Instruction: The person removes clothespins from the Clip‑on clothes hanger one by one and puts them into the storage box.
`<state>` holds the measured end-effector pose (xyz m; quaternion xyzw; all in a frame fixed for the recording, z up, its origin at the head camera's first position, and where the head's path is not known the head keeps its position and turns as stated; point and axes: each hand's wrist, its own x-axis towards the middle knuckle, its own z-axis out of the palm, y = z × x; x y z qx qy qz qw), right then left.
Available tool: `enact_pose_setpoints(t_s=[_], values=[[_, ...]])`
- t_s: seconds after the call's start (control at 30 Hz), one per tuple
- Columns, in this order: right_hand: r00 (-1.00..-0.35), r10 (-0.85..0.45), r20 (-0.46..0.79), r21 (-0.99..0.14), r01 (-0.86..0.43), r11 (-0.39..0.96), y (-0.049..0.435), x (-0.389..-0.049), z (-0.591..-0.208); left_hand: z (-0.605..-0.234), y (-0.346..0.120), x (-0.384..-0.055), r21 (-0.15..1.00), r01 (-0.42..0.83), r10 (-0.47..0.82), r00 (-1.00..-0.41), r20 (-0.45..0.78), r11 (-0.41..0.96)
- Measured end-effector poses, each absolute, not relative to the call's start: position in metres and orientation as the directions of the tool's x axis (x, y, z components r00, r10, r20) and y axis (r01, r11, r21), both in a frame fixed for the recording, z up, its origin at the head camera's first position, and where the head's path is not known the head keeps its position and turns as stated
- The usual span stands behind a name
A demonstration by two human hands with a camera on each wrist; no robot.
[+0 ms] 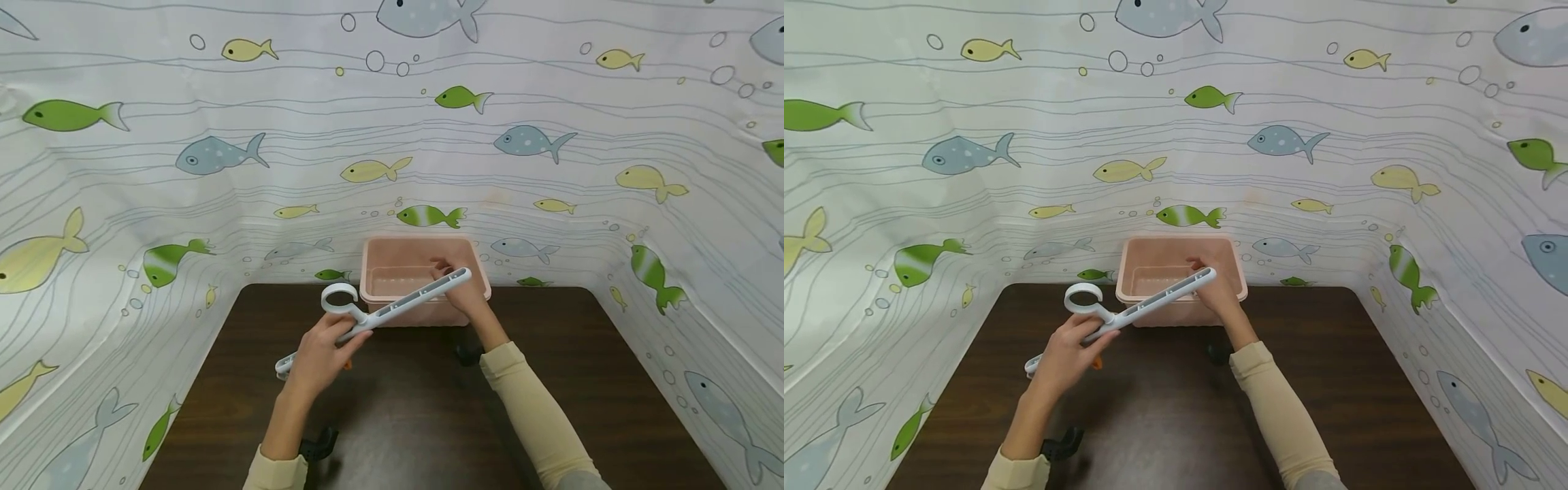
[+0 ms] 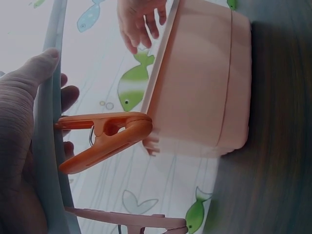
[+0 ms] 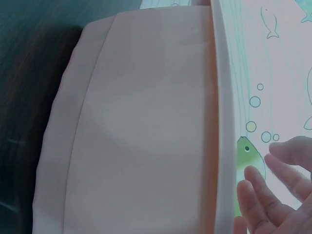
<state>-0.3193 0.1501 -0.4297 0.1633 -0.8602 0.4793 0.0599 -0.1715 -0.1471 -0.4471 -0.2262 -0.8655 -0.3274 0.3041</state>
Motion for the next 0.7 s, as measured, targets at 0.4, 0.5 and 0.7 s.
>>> enact_pose_setpoints(t_s=[0.4, 0.5, 0.7], values=[[-0.951, -0.159, 0.266, -0.815, -0.31, 0.49, 0.153, -0.308, -0.425, -0.451, -0.144, -0.173, 0.448, 0.581, 0.184, -0.726, 0.662, 0.68], [-0.947, -0.169, 0.273, -0.811, -0.32, 0.489, 0.153, -0.301, -0.427, -0.451, -0.144, -0.174, 0.447, 0.578, 0.184, -0.728, 0.66, 0.683], [-0.901, -0.228, 0.369, -0.804, -0.433, 0.408, 0.153, -0.28, -0.441, -0.453, -0.145, -0.176, 0.436, 0.576, 0.189, -0.727, 0.66, 0.692]])
